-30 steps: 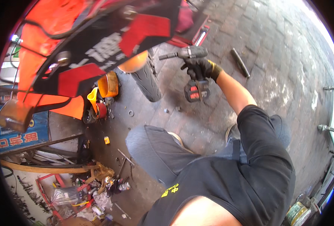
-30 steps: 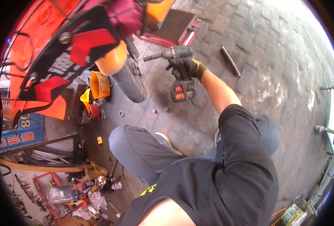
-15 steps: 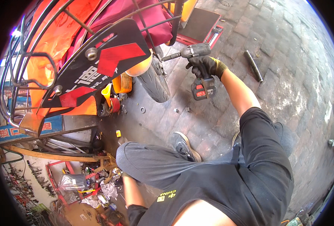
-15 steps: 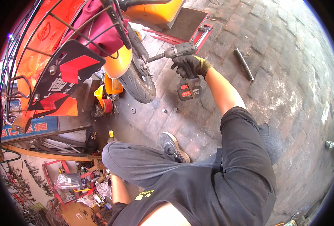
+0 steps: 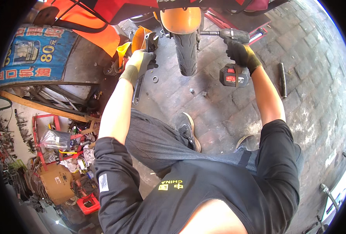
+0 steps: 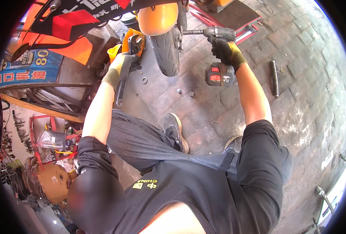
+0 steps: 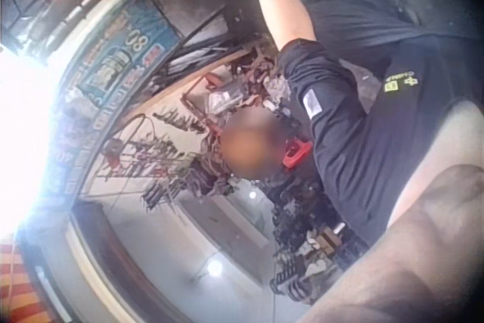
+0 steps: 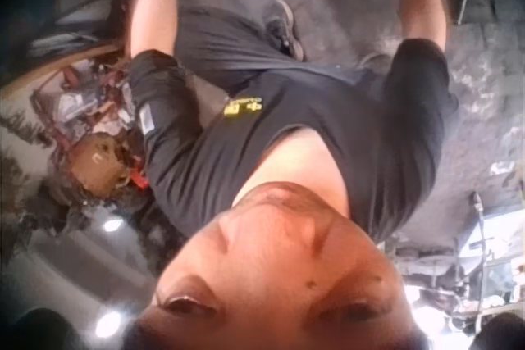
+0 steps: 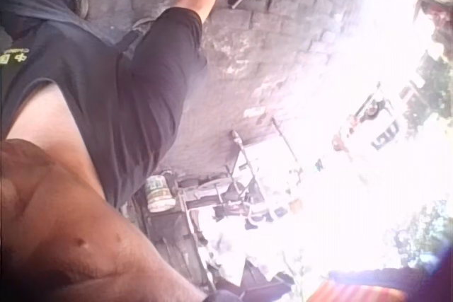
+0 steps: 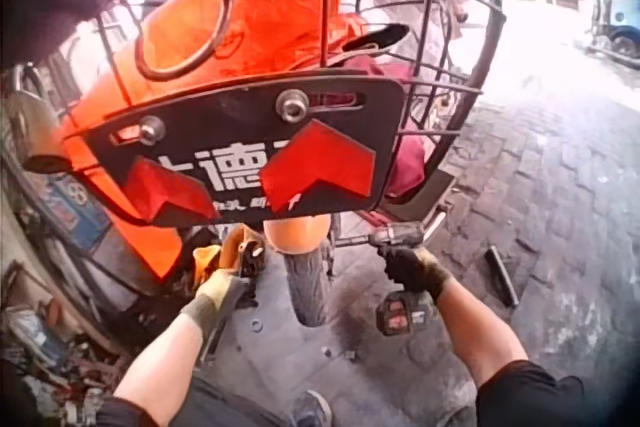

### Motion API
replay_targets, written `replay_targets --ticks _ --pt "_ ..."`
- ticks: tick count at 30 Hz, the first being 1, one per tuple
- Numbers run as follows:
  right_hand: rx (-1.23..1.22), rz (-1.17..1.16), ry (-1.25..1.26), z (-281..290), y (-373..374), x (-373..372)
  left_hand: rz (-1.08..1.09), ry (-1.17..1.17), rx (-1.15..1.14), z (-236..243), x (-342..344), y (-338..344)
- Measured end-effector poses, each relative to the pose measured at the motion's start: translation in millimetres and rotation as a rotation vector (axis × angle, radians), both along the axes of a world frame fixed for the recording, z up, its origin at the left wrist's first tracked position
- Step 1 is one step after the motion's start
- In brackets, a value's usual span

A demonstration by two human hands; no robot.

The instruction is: The person puts on gloves, retrieves a socket and an impact wrench, then works on the rear wheel of an orange scooter. They remove the wheel cover and disassemble the brake assembly, handling the brake drum and related components.

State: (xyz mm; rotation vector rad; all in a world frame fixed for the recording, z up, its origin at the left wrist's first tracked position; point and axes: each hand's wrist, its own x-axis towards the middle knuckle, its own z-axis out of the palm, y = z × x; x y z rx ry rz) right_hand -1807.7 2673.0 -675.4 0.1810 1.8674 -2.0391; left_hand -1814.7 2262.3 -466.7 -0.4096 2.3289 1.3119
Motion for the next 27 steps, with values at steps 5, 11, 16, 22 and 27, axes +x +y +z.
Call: replay_targets --ticks 5,11,16,22,27 --pt "-0.099 -0.153 -0.096 29.2 -7.0 14.9 -0.15 -0.056 -0.196 -65.3 -42.7 -13.6" --pt "-0.174 -0.127 -0.124 24.9 -7.1 14.0 -0.553 0.252 -0.354 -118.1 -57.6 -36.5" --pt "-0.223 -0.14 -0.139 27.9 -11.6 15.8 -0.229 0.298 -0.343 -114.7 -22.4 -2.1" --pt "-0.209 -0.143 -0.04 30.0 -7.8 22.7 -0.183 0.156 -0.147 -113.4 -22.5 12.9" --pt "-0.453 -0.002 -0.097 13.9 11.5 24.8 -0.127 0.053 0.055 -127.6 -44.7 7.5"
